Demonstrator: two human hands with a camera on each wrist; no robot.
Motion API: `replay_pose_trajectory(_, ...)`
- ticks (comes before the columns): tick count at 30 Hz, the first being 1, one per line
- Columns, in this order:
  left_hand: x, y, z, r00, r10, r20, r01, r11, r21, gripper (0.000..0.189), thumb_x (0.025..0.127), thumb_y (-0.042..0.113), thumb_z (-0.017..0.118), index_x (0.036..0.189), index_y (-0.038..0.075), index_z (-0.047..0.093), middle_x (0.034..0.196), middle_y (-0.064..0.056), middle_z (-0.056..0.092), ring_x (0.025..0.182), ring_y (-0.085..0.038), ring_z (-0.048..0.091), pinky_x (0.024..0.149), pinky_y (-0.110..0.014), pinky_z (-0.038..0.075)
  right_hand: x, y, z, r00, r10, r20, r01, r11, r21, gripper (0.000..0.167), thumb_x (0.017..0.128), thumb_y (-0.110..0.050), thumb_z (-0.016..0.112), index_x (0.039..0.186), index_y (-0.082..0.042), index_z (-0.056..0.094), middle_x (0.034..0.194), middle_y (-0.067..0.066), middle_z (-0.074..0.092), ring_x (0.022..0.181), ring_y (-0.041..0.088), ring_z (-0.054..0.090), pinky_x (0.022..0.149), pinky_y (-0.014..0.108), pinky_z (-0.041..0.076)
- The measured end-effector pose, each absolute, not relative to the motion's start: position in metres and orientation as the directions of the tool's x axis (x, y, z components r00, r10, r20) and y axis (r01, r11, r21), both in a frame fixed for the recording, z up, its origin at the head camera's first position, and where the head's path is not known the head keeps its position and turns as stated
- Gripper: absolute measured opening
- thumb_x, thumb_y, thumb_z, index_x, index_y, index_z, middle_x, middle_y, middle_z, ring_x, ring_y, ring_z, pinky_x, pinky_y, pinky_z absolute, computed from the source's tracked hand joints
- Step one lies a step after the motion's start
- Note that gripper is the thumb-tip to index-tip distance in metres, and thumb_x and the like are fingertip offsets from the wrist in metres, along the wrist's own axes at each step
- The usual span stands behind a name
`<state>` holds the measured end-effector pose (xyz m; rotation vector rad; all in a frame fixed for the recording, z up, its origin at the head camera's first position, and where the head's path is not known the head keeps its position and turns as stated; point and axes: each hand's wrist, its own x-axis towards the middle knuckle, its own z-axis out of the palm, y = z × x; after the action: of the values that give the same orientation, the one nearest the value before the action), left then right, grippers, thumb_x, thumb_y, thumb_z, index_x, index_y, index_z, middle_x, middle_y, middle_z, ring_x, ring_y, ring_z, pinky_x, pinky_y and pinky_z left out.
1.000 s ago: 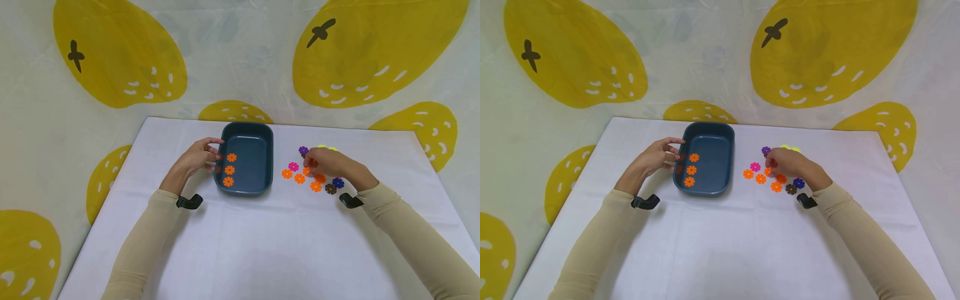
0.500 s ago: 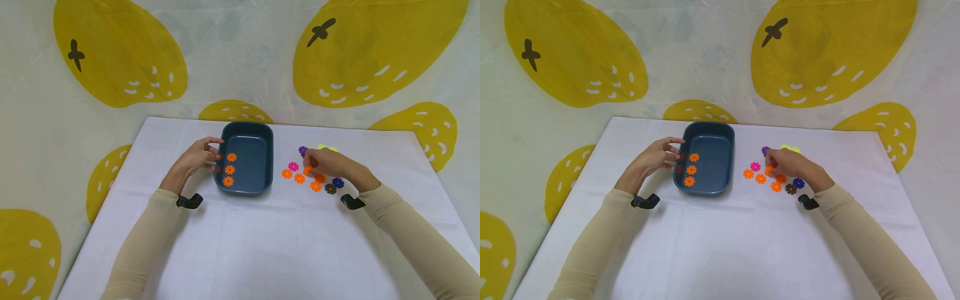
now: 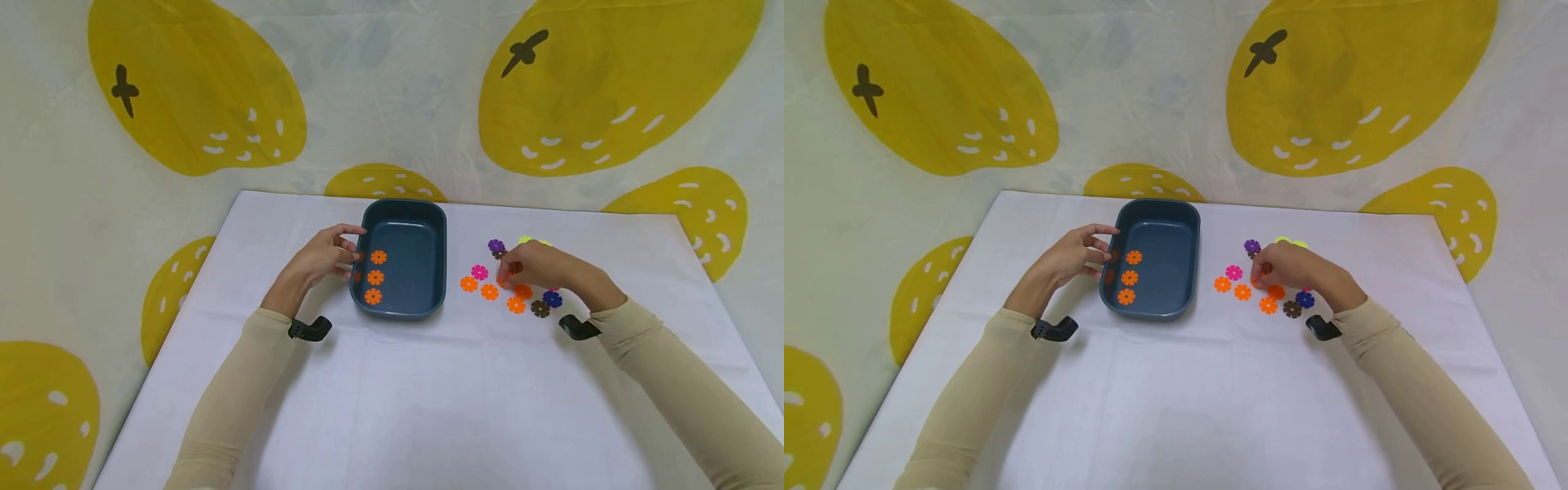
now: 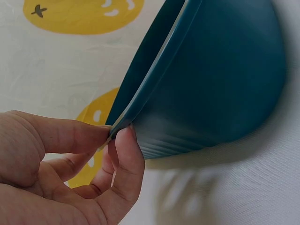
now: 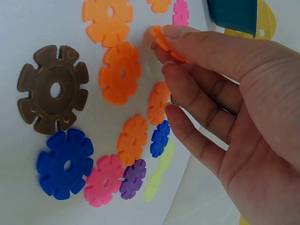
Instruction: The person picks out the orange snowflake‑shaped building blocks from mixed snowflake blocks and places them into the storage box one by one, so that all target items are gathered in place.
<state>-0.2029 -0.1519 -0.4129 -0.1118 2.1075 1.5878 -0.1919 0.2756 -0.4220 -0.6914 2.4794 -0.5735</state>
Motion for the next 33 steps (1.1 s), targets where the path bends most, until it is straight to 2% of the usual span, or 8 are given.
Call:
replay_pose_trajectory(9, -0.203, -0.153, -0.415, -0.873, 0.240, -0.425, -0.344, 0.314, 0.885, 0.054, 0.094, -0.004, 0.062, 0.142, 0.021, 0.055, 0.105, -0.010, 0.050, 0.098, -0.027, 0.061, 0.068, -0.037, 0.058, -0.193, 0.273, -0.412, -0.743, -0.573, -0.345, -0.348, 0.772, -0.532, 0.009, 0.092, -0.009, 0.073, 0.100, -0.011, 0.077, 0.087, 0.000, 0.070, 0.079, 0.017, 0.060, 0.071, 0.027, 0.055)
replay_pose_trajectory(17, -0.203, -0.154, -0.415, -0.876, 0.258, -0.408, -0.326, 0.306, 0.894, 0.054, 0.095, -0.003, 0.062, 0.145, 0.017, 0.053, 0.104, -0.009, 0.049, 0.097, -0.026, 0.061, 0.065, -0.035, 0.057, -0.198, 0.268, -0.401, -0.740, -0.578, -0.343, -0.333, 0.759, -0.560, 0.017, 0.095, -0.010, 0.070, 0.110, -0.010, 0.078, 0.103, 0.003, 0.075, 0.088, 0.020, 0.063, 0.074, 0.027, 0.057)
replay_pose_trajectory(25, -0.202, -0.155, -0.414, -0.877, 0.261, -0.403, -0.323, 0.300, 0.898, 0.054, 0.095, -0.003, 0.062, 0.145, 0.017, 0.053, 0.104, -0.009, 0.049, 0.099, -0.028, 0.061, 0.065, -0.035, 0.057, -0.203, 0.264, -0.397, -0.717, -0.639, -0.278, -0.394, 0.702, -0.593, 0.020, 0.095, -0.009, 0.070, 0.113, -0.012, 0.077, 0.108, 0.001, 0.075, 0.096, 0.018, 0.066, 0.079, 0.024, 0.057)
replay_pose_trajectory(33, -0.203, -0.154, -0.416, -0.877, 0.259, -0.404, -0.321, 0.309, 0.895, 0.054, 0.096, -0.003, 0.061, 0.145, 0.017, 0.052, 0.104, -0.009, 0.050, 0.097, -0.026, 0.060, 0.066, -0.036, 0.058, -0.204, 0.254, -0.388, -0.716, -0.661, -0.224, -0.440, 0.677, -0.591, 0.025, 0.096, -0.010, 0.070, 0.119, -0.013, 0.076, 0.113, -0.002, 0.074, 0.103, 0.018, 0.066, 0.083, 0.026, 0.057)
